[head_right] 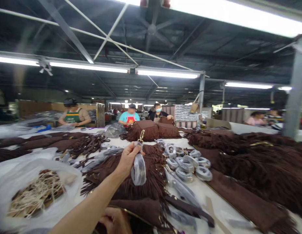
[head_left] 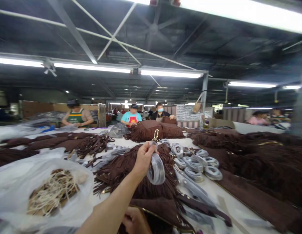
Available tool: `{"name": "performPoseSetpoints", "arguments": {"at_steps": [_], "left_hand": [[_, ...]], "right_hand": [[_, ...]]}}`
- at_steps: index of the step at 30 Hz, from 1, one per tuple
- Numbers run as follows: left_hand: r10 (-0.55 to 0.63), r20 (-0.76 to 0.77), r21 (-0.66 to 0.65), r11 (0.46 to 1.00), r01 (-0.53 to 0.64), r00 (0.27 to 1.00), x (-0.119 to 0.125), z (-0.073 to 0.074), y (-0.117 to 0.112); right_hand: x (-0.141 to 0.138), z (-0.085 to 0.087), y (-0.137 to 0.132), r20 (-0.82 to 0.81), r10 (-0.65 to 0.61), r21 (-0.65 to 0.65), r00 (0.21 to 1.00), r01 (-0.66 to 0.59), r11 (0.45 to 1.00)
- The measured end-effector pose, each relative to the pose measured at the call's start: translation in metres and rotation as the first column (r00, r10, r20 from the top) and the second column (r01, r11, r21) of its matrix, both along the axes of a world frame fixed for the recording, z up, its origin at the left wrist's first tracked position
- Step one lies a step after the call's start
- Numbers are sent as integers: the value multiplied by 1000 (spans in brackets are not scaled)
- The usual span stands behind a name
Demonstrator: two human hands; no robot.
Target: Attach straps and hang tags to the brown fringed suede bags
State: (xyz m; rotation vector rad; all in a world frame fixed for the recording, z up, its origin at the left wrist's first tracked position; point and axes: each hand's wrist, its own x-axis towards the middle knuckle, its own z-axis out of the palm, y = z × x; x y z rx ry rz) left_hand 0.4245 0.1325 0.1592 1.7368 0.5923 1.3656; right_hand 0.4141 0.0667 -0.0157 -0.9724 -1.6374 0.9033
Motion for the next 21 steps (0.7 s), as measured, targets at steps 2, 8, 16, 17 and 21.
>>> {"name": "performPoseSetpoints", "arguments": {"at_steps": [2, 8, 16, 17, 21], "left_hand": [[161, -109, 185, 973, -139, 981, -47, 10, 4], [534, -579, 529, 821, -215, 616, -155, -57, -11], [646, -614, 619, 751, -232, 454, -180, -116, -34], [640, -624, 632, 751, -194, 448, -178, -114, -36], [637, -631, 666, 738, -112, 442, -171, -109, -41]], "right_hand": [[0, 0, 0, -35, 21, -57, 999, -23, 998], [11, 17, -9, -214, 66, -192, 975, -108, 976], [10, 28, -10, -292, 7, -283, 956, -94, 954], [9, 28, -10, -288, 5, -288, 958, -91, 953], [10, 29, -10, -267, 17, -300, 964, -100, 949]]}}
